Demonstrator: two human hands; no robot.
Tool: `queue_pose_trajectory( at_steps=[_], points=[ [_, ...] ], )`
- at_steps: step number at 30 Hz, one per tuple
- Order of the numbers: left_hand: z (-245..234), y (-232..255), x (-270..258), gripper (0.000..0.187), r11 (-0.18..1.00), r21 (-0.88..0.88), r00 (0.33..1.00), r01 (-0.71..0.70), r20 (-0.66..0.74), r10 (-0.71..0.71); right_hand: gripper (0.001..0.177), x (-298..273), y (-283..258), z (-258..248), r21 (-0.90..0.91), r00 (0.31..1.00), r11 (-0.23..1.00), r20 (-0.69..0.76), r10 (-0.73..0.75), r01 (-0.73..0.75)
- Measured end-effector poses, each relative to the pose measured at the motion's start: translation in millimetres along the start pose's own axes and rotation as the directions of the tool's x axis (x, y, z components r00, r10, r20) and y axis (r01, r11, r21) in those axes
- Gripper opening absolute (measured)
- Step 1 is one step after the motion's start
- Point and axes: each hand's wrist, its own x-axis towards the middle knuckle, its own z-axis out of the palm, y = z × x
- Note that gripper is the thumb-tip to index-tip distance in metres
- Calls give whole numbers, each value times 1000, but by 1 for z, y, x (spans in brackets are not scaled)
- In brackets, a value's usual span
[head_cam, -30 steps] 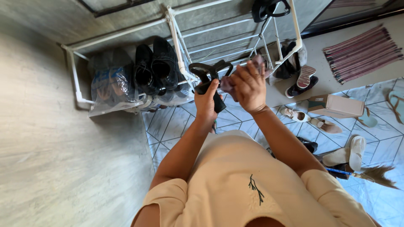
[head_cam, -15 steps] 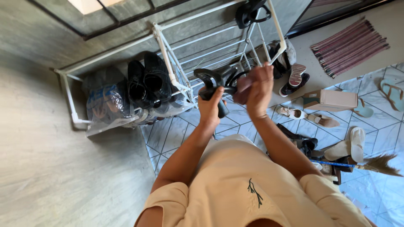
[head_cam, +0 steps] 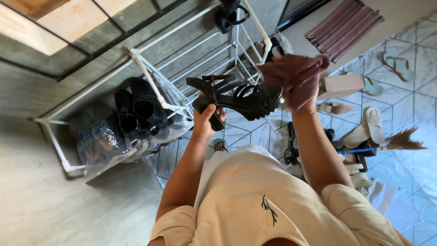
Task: The person wipes a pair of black sandals with a cloth, then places them on a white metal shoe rack. The person repeats this process with a second pair of black sandals, wiping them thoroughly before placing them on the rack.
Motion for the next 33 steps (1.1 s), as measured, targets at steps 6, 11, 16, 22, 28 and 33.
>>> queue_pose_trajectory(
  at_steps=[6, 11, 16, 22, 28, 33],
  points=[
    [24, -4, 3, 47, 955, 285, 983, -84, -133, 126, 64, -28, -9, 5, -51, 943, 980, 266, 198, -191],
    [49, 5, -3, 57, 704, 648, 953, -291, 135, 270, 40, -36, 4, -28, -318, 951, 901, -187, 246, -295],
    [79, -5, -10, 64, 403, 825, 912, -395, 298, 283, 44, -39, -4, -46, -583, 935, 731, -207, 288, -354],
    [102, -9, 2, 86, 212, 803, 831, -556, 537, 146, 47, -62, 6, -86, -628, 971, 748, -219, 93, -213],
    [103, -50, 18, 90, 880, 248, 905, 405, 32, -425, 16, -110, 17, -138, -867, 809, 497, -263, -525, 41],
    [77, -108, 35, 46, 403, 86, 412, 911, -183, -893, 10, -162, 10, -172, -779, 658, 585, -322, -681, 224]
  ],
)
